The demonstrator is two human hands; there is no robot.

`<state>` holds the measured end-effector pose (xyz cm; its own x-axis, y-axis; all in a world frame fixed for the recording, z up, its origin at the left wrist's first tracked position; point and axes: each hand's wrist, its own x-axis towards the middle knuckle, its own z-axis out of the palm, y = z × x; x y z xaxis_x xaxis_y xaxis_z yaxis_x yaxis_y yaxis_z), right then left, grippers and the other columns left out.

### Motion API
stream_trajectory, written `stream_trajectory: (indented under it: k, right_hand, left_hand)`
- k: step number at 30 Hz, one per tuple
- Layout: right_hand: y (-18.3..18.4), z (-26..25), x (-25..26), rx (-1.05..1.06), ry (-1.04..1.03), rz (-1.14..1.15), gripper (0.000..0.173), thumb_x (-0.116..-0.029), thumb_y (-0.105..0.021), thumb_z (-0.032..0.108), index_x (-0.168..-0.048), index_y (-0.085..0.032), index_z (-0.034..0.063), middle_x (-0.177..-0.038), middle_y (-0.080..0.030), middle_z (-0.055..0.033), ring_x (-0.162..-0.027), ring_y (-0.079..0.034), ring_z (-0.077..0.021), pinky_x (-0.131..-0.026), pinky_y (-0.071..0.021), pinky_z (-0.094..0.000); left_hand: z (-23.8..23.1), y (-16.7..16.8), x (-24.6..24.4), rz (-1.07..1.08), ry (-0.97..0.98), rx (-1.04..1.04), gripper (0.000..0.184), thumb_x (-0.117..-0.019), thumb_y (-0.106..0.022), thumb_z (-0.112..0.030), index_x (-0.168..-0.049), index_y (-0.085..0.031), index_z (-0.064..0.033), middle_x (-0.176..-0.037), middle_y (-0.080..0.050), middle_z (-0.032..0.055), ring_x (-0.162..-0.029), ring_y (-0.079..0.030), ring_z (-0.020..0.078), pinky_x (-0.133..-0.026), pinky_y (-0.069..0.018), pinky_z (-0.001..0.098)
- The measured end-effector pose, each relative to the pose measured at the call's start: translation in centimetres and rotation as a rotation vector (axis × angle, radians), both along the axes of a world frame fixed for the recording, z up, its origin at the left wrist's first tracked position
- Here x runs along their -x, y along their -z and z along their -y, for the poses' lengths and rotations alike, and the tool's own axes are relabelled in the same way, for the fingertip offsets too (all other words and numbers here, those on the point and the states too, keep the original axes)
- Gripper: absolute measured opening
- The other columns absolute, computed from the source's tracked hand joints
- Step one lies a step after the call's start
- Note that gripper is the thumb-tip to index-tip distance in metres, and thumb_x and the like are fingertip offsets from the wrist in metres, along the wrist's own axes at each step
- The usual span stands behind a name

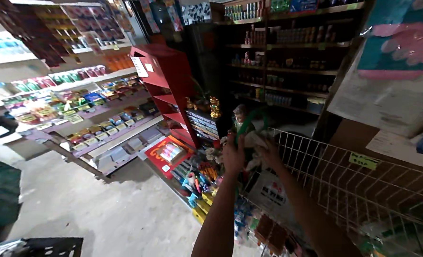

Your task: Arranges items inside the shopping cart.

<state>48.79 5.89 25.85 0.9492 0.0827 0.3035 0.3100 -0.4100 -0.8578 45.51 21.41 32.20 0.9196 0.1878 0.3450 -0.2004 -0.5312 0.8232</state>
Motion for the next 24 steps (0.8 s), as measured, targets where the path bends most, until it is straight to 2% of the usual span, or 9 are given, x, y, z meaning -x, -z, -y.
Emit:
stream_trajectory:
  k: [3, 7, 10, 13, 16, 18, 21, 22, 24]
  right_hand:
    - [2.2, -4.7, 1.2, 0.148, -0.051, 0.119, 0.042, -0.0983, -0.062, 0.012, -0.138, -0.061, -0.0017, -0.148, -0.051, -0.0265, -0.141, -0.046, -0.0394, -0.119, -0.0362, -0.0463]
    - [3.4, -4.9, 5.1, -0.102, -0.036, 0.177, 0.04, -0.0913, -0.068, 0.007, -0.128, -0.066, -0.0079, -0.138, -0.06, -0.027, -0.13, -0.058, -0.0334, -0.111, -0.0465, -0.0419]
    - [0.5, -3.4, 8.4, -0.336, 0.096, 0.016, 0.04, -0.097, -0.061, 0.009, -0.131, -0.059, -0.0107, -0.128, -0.064, -0.0233, -0.116, -0.063, -0.0219, -0.103, -0.0507, -0.0368]
    - [-1.3, -2.6, 8.7, -0.348, 0.13, 0.384, 0.038, -0.0899, -0.06, 0.009, -0.121, -0.065, -0.013, -0.125, -0.064, -0.0233, -0.117, -0.062, -0.0136, -0.102, -0.0495, -0.0254]
    - [-3.5, -2.9, 7.5, -0.043, 0.024, 0.771, 0.032, -0.0894, -0.067, 0.02, -0.117, -0.073, 0.0036, -0.127, -0.062, -0.0215, -0.125, -0.057, -0.0197, -0.107, -0.0461, -0.0282]
    - [-4.9, -4.1, 6.9, 0.347, -0.085, 0.865, 0.037, -0.0812, -0.074, 0.016, -0.118, -0.076, 0.0121, -0.129, -0.067, -0.0197, -0.124, -0.061, -0.0381, -0.106, -0.0485, -0.0519]
    - [-5.4, -6.8, 6.0, 0.874, -0.406, 0.61, 0.04, -0.0875, -0.076, 0.014, -0.126, -0.071, 0.0064, -0.139, -0.062, -0.0188, -0.136, -0.051, -0.0458, -0.114, -0.0287, -0.0714]
    - [-5.5, -7.6, 5.8, 0.979, -0.487, 0.516, 0.038, -0.0915, -0.072, 0.015, -0.127, -0.069, 0.0027, -0.139, -0.061, -0.0207, -0.137, -0.049, -0.0456, -0.115, -0.0278, -0.0701]
    - [-6.5, -8.4, 5.4, 1.068, -0.577, 0.409, 0.035, -0.0979, -0.065, 0.019, -0.127, -0.066, -0.0005, -0.134, -0.062, -0.0242, -0.13, -0.053, -0.0462, -0.106, -0.0404, -0.066]
  left_hand:
    - [-0.2, 0.6, -0.3, 0.026, 0.012, -0.001, 0.038, -0.1084, -0.047, -0.03, -0.124, -0.064, 0.0011, -0.088, -0.067, 0.0165, -0.08, -0.066, 0.0273, -0.077, -0.0538, 0.048]
    - [-0.3, 0.3, 0.0, 0.032, 0.037, 0.021, 0.039, -0.1089, -0.045, -0.028, -0.121, -0.064, 0.0032, -0.087, -0.066, 0.015, -0.078, -0.064, 0.025, -0.077, -0.0528, 0.0459]
    - [-1.1, 0.9, 0.1, 0.021, 0.122, 0.251, 0.04, -0.1114, -0.035, -0.023, -0.113, -0.064, 0.004, -0.082, -0.059, 0.005, -0.071, -0.056, 0.0096, -0.069, -0.0498, 0.0294]
    - [-3.5, 3.0, 1.3, -0.072, 0.194, 0.56, 0.038, -0.1118, -0.034, -0.021, -0.12, -0.06, 0.0057, -0.095, -0.063, 0.0058, -0.081, -0.06, 0.0064, -0.076, -0.053, 0.0258]
    - [-5.7, 6.3, 3.5, -0.125, 0.26, 0.579, 0.03, -0.1078, -0.04, -0.011, -0.125, -0.058, 0.0051, -0.102, -0.064, 0.0048, -0.086, -0.061, 0.0046, -0.08, -0.0537, 0.025]
    - [-5.9, 7.6, 4.6, -0.159, 0.32, 0.576, 0.03, -0.1049, -0.044, -0.006, -0.13, -0.054, 0.0049, -0.108, -0.064, 0.0062, -0.093, -0.062, 0.0056, -0.084, -0.0545, 0.0267]
    - [-5.5, 7.8, 6.0, -0.17, 0.297, 0.698, 0.034, -0.1031, -0.046, 0.0, -0.136, -0.047, 0.0066, -0.115, -0.063, 0.0092, -0.101, -0.063, 0.0065, -0.09, -0.0544, 0.0261]
    - [-5.5, 7.7, 6.3, -0.179, 0.283, 0.722, 0.035, -0.1038, -0.044, 0.0, -0.139, -0.043, 0.0066, -0.117, -0.061, 0.0095, -0.102, -0.062, 0.0059, -0.09, -0.0541, 0.0255]
    - [-5.6, 7.9, 6.3, -0.193, 0.278, 0.74, 0.039, -0.103, -0.044, 0.001, -0.141, -0.041, 0.0064, -0.118, -0.06, 0.0105, -0.102, -0.062, 0.0065, -0.09, -0.0534, 0.0261]
